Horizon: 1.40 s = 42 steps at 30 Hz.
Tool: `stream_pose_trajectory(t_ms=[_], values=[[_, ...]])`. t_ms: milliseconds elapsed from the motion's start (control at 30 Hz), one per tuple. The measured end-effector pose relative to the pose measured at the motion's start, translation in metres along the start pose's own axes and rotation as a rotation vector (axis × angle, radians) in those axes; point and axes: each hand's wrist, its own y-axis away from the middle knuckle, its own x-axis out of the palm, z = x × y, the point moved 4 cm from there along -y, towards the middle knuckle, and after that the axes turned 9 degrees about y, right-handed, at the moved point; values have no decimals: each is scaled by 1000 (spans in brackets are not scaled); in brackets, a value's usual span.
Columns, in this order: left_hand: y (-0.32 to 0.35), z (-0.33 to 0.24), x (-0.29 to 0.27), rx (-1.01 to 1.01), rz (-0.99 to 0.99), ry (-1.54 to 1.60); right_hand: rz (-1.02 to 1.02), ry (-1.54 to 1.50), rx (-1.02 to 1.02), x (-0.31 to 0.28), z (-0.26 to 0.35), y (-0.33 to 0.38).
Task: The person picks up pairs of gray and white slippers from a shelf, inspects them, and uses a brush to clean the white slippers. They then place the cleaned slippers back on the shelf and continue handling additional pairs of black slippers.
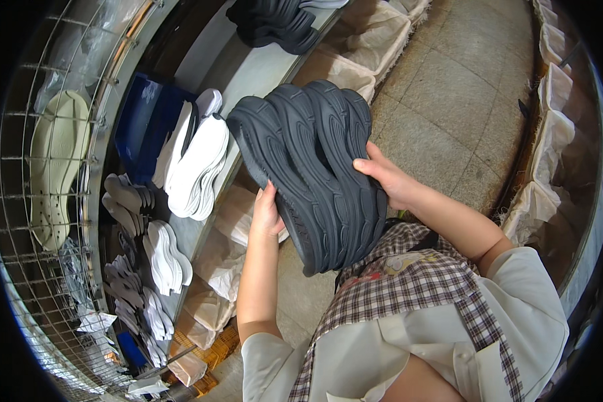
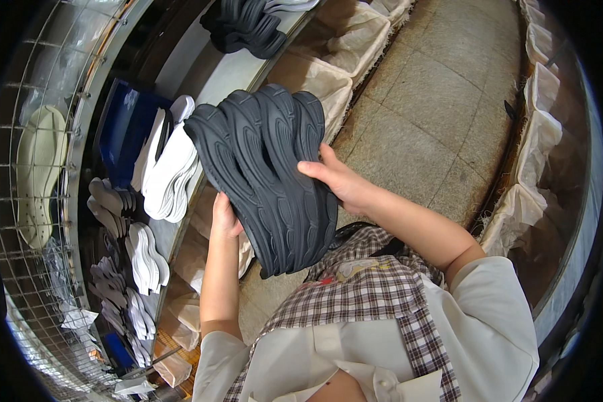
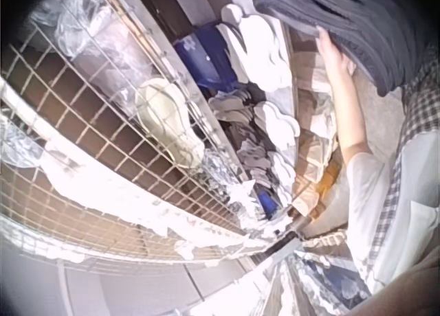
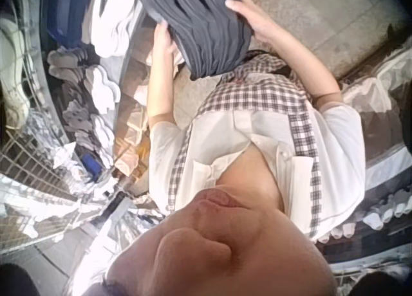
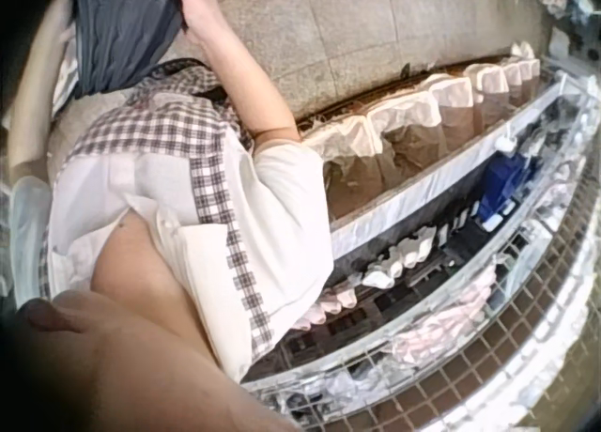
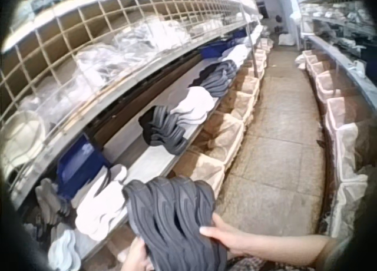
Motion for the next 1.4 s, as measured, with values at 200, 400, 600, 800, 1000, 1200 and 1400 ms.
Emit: stream_pose_trajectory(t_ms=[200,400,600,800,1000,1200,1400], values=[[-10,-9,1,51,106,40,34,35,-140,2,18,-4],[-9,-14,14,111,100,-140,98,203,-330,-2,36,-8],[-12,-17,5,141,63,-253,117,297,-387,-5,37,-9],[-9,-16,1,173,49,-371,122,330,-383,-7,36,-12],[-5,-9,6,158,43,-116,125,470,-465,-17,32,-13],[2,21,18,-32,22,551,84,1067,-1054,-31,44,-20],[12,31,21,-74,68,478,-28,1289,-881,-40,60,-27]])
